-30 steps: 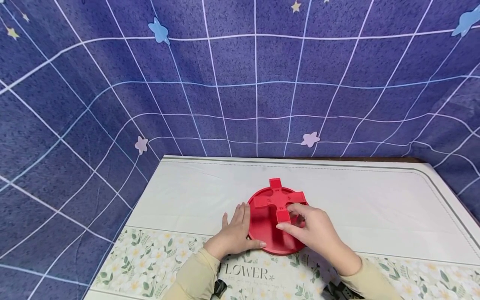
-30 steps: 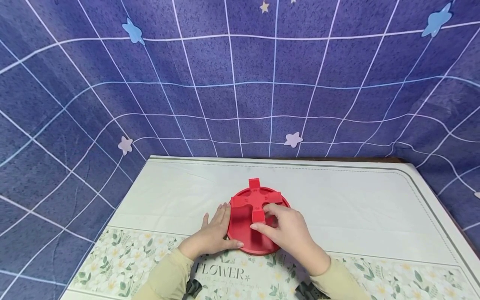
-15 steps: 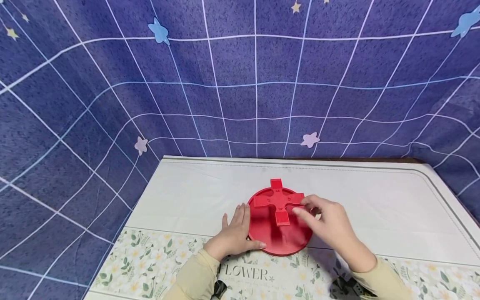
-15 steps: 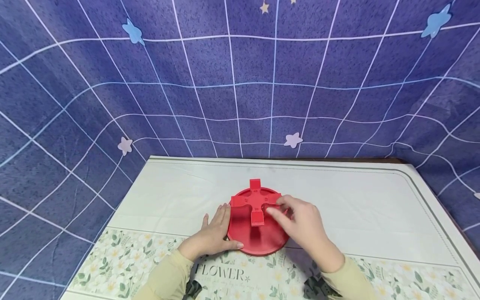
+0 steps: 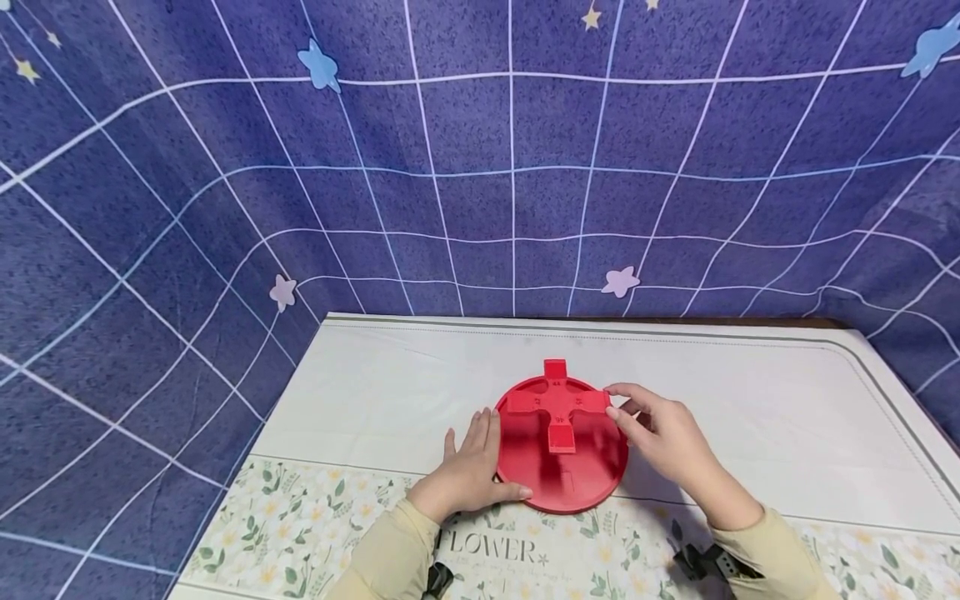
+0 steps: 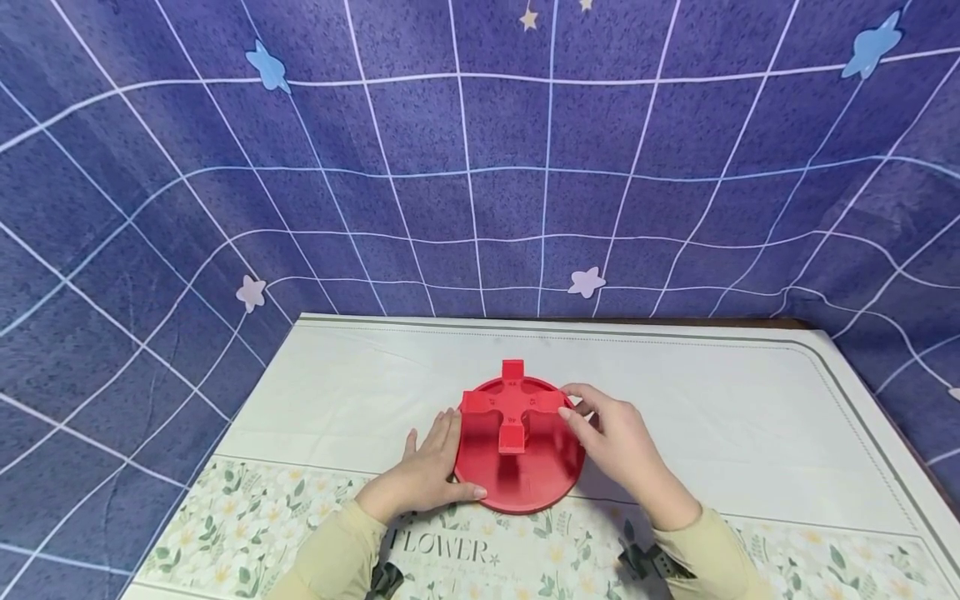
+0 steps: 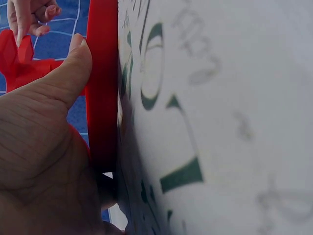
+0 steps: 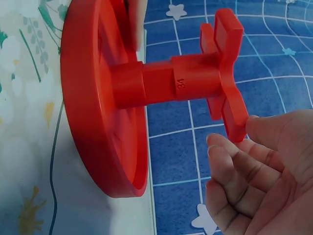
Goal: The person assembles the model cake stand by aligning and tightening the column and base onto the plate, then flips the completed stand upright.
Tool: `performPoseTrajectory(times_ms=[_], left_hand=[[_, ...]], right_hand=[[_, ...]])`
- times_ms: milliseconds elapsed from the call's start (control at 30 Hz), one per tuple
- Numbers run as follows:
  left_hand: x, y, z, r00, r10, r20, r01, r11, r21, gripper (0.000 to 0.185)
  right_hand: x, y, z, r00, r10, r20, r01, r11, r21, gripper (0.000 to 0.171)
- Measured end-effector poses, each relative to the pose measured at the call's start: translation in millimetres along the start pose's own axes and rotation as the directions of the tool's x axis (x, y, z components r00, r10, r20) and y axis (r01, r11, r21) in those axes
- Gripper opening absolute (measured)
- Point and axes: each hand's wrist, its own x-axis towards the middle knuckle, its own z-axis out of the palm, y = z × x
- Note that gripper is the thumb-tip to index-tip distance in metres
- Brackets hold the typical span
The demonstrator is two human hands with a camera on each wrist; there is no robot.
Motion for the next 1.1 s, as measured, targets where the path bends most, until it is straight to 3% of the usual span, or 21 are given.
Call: performPoseTrajectory(times_ms=[333, 1100], left_hand=[[0.7, 1.9, -1.3, 1.0, -0.016, -0.002, 0.016, 1.0, 0.026, 0.119], [0.7, 1.2, 2.6, 1.0, -0.009, -0.015, 0.009, 0.999, 0.043, 0.118]], right_hand=[[-8, -1, 0, 0.999, 0.035, 0.031, -0.038, 0.995, 0.093, 0.024], [-11, -12, 6, 0.999, 0.03, 0.016, -0.031, 0.998, 0.049, 0.018]])
